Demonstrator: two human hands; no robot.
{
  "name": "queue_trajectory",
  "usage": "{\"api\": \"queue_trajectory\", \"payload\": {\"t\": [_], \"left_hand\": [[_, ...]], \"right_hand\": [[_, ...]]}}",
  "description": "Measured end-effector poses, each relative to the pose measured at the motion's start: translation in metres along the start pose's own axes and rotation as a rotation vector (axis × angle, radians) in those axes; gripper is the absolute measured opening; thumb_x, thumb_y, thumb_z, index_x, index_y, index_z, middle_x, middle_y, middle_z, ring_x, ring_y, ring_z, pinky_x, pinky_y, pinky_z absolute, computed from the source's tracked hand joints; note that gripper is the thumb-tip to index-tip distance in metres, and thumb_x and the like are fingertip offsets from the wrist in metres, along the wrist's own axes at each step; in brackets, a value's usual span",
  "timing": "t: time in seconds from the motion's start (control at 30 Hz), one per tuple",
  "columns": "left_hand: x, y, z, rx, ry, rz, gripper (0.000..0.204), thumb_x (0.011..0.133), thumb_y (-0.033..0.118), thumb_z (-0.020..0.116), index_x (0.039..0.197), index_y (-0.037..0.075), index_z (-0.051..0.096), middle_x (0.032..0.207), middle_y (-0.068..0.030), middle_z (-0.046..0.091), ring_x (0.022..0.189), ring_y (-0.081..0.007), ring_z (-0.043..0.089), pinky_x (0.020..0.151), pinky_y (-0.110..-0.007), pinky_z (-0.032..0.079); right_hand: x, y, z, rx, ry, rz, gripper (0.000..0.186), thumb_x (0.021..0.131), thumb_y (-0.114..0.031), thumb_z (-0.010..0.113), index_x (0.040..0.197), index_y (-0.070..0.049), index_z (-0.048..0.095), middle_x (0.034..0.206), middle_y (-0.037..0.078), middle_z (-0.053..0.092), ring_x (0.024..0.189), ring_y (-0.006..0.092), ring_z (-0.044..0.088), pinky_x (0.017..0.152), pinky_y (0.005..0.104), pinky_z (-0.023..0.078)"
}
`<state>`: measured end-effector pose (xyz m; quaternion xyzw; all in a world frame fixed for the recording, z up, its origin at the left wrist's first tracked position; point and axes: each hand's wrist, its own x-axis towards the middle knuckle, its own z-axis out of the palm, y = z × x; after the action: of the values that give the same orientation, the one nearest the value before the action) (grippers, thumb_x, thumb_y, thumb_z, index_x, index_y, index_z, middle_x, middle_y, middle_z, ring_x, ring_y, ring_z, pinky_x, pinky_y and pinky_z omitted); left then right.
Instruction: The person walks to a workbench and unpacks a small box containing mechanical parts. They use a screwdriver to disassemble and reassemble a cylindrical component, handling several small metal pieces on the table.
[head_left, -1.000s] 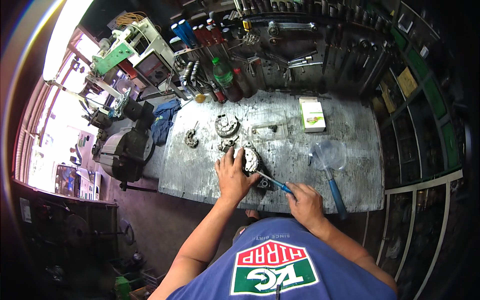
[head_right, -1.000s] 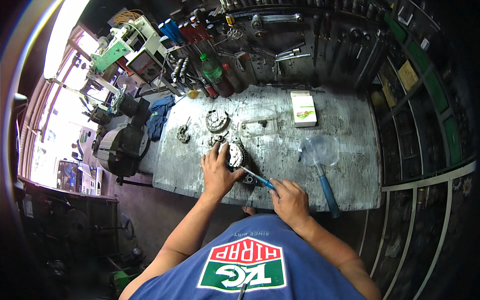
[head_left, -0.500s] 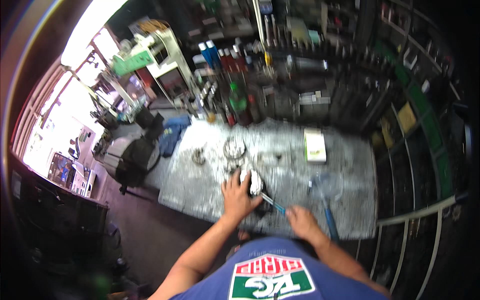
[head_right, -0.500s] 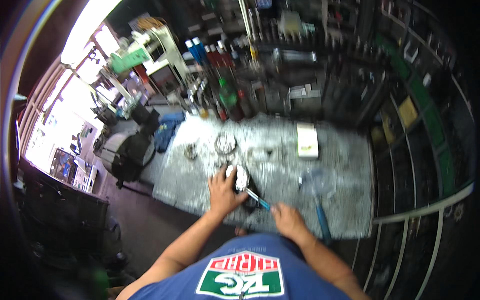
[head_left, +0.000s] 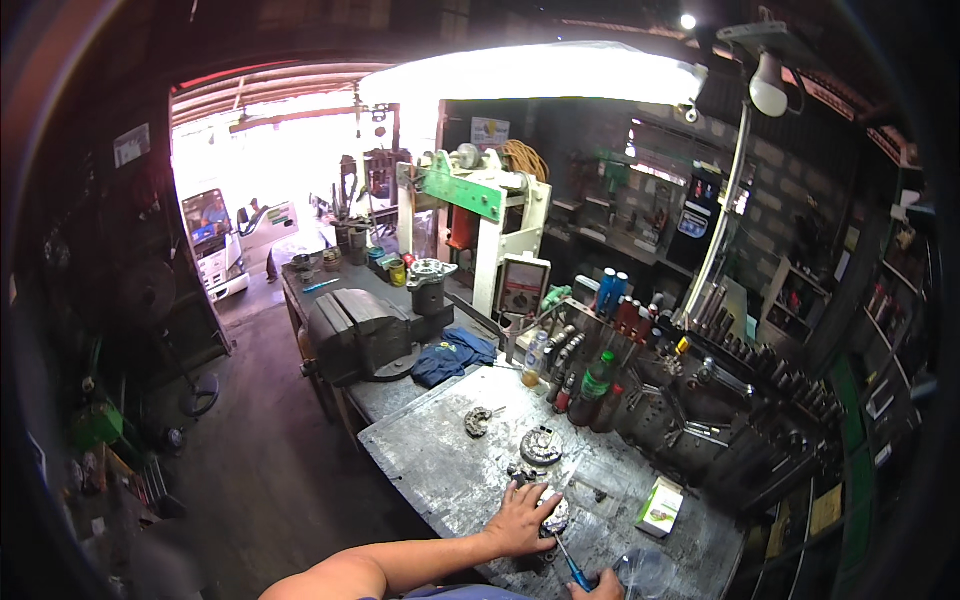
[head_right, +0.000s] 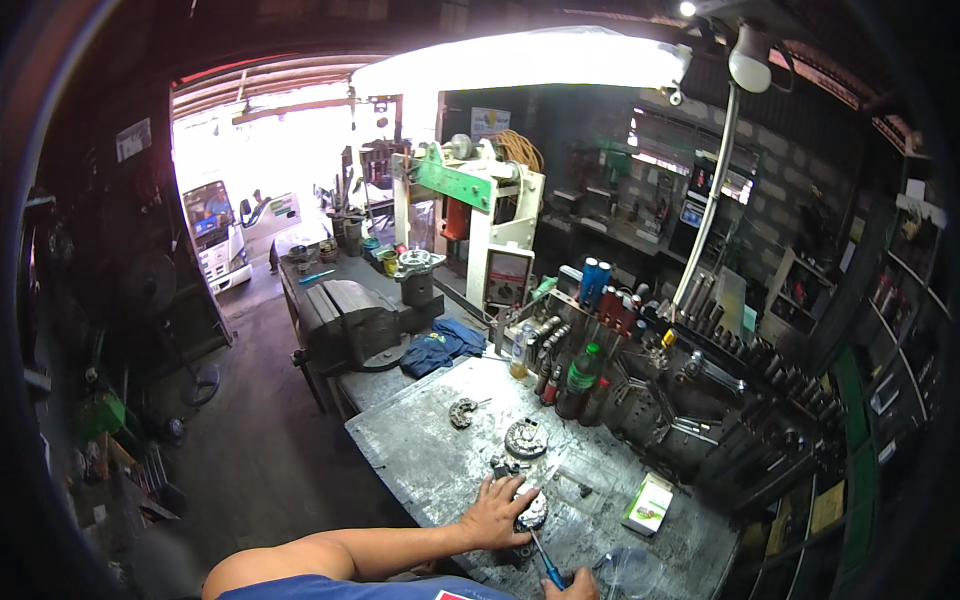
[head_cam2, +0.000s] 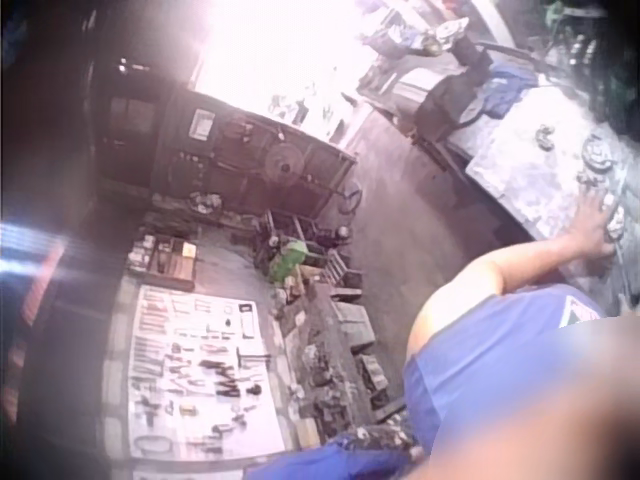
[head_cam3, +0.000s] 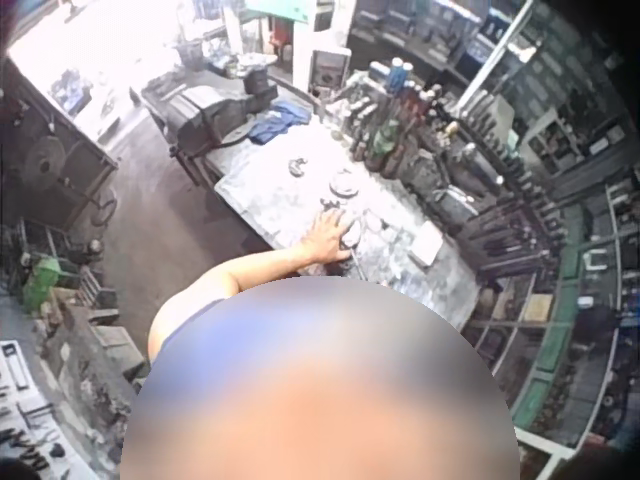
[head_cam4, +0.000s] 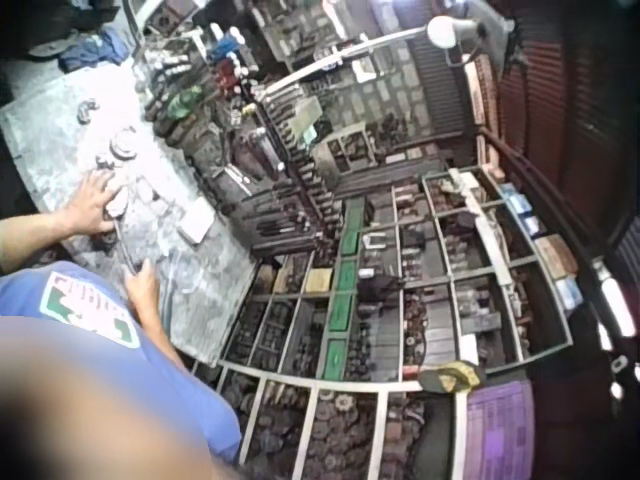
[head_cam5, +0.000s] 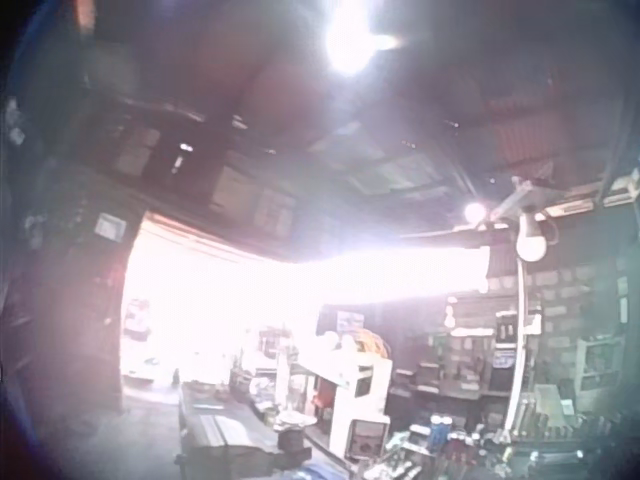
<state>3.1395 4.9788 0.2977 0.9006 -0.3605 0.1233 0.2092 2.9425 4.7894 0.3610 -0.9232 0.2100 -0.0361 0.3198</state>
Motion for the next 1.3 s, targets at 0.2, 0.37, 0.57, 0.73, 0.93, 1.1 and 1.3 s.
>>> {"api": "queue_trajectory", "payload": {"t": [0.2, 0.37, 0.57, 0.73, 0.93, 1.1, 1.3], "left_hand": [[0.000, 0.001, -0.001, -0.055, -0.021, -0.038, 0.105, 0.086, 0.063, 0.080, 0.171, 0.016, 0.043, 0.167, -0.0288, 0.044, 0.155, -0.0496, 0.042, 0.130, -0.074, 0.021], [-0.002, 0.001, -0.002, -0.050, -0.016, -0.034, 0.106, 0.087, 0.063, 0.080, 0.172, 0.015, 0.040, 0.167, -0.0286, 0.044, 0.155, -0.0485, 0.042, 0.131, -0.072, 0.022], [-0.001, -0.003, 0.001, -0.075, 0.010, -0.009, 0.105, 0.087, 0.061, 0.080, 0.172, 0.015, 0.040, 0.167, -0.0287, 0.043, 0.155, -0.0485, 0.041, 0.131, -0.072, 0.021], [-0.001, -0.007, 0.006, -0.106, 0.009, 0.000, 0.105, 0.085, 0.060, 0.081, 0.172, 0.016, 0.041, 0.167, -0.0288, 0.042, 0.155, -0.0486, 0.041, 0.131, -0.073, 0.020], [0.000, -0.007, 0.005, -0.098, 0.022, 0.022, 0.107, 0.083, 0.058, 0.084, 0.171, 0.014, 0.042, 0.166, -0.0279, 0.043, 0.155, -0.0483, 0.040, 0.130, -0.073, 0.022], [0.003, -0.007, 0.003, -0.087, -0.048, -0.002, 0.109, 0.082, 0.058, 0.086, 0.171, 0.015, 0.042, 0.168, -0.0279, 0.041, 0.157, -0.0491, 0.038, 0.130, -0.073, 0.021], [0.007, -0.008, 0.009, -0.088, -0.061, -0.023, 0.105, 0.072, 0.053, 0.092, 0.162, 0.013, 0.054, 0.170, -0.0271, 0.039, 0.159, -0.0493, 0.036, 0.129, -0.076, 0.022]], "right_hand": [[0.008, -0.006, -0.004, -0.032, -0.088, 0.045, 0.043, 0.095, -0.040, 0.082, 0.111, 0.000, 0.077, 0.107, 0.029, 0.079, 0.104, 0.0535, 0.074, 0.089, 0.0576, 0.058], [0.005, 0.004, 0.002, -0.011, -0.001, 0.033, 0.046, 0.097, -0.041, 0.079, 0.115, 0.001, 0.079, 0.112, 0.031, 0.078, 0.103, 0.0532, 0.074, 0.090, 0.0549, 0.060], [0.017, 0.018, 0.012, 0.007, -0.055, 0.031, 0.046, 0.101, -0.043, 0.075, 0.115, 0.001, 0.079, 0.108, 0.031, 0.078, 0.103, 0.0512, 0.074, 0.090, 0.0539, 0.059], [0.014, 0.032, 0.022, 0.064, 0.041, 0.037, 0.046, 0.087, -0.036, 0.093, 0.107, 0.002, 0.078, 0.101, 0.028, 0.079, 0.094, 0.0491, 0.075, 0.085, 0.0551, 0.058], [0.013, 0.031, 0.031, 0.084, -0.087, 0.098, 0.049, 0.092, -0.041, 0.088, 0.116, 0.001, 0.078, 0.110, 0.031, 0.080, 0.103, 0.0528, 0.075, 0.091, 0.0567, 0.058], [0.005, 0.018, 0.025, 0.000, 0.060, -0.017, 0.044, 0.094, -0.042, 0.083, 0.108, -0.002, 0.076, 0.103, 0.029, 0.077, 0.099, 0.0511, 0.074, 0.088, 0.0595, 0.056], [0.011, 0.017, 0.014, 0.168, -0.073, 0.036, 0.036, 0.102, -0.035, 0.079, 0.098, 0.001, 0.075, 0.103, 0.028, 0.077, 0.099, 0.0521, 0.072, 0.087, 0.0567, 0.056]]}}
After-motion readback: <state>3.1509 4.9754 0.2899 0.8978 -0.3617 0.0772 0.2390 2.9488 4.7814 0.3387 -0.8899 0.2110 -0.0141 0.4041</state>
